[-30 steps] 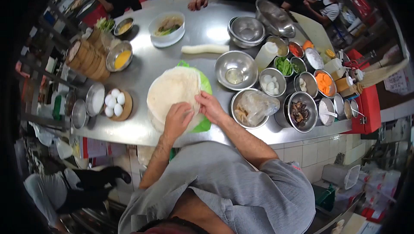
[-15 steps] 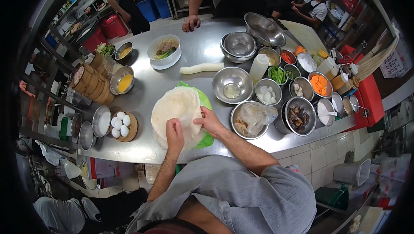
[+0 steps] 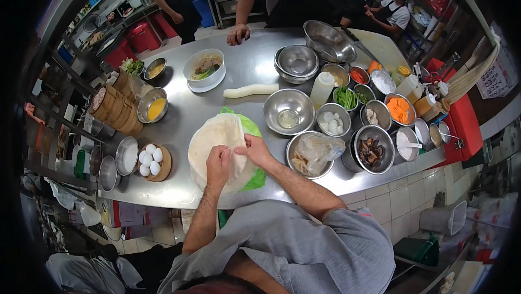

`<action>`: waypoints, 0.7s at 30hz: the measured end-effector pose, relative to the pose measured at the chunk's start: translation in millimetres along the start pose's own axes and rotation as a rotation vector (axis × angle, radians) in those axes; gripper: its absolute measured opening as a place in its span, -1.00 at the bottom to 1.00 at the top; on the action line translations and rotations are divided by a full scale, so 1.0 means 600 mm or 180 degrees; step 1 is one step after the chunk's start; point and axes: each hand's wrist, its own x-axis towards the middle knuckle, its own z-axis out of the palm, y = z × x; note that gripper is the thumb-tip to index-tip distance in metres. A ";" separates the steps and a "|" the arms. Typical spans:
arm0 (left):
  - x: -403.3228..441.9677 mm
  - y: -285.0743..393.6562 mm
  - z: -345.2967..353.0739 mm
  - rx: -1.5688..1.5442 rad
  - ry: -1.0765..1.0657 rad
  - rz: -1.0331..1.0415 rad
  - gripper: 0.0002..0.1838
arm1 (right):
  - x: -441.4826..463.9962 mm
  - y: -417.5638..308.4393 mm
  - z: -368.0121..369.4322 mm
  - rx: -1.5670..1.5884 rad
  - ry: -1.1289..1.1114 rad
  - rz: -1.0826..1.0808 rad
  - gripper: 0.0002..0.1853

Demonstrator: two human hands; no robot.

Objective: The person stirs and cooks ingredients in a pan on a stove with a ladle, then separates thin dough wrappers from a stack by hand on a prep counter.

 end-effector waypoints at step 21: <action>0.035 0.007 -0.004 0.0170 -0.0195 0.0080 -0.84 | 0.019 -0.016 -0.005 -0.0277 0.0101 -0.0002 -0.70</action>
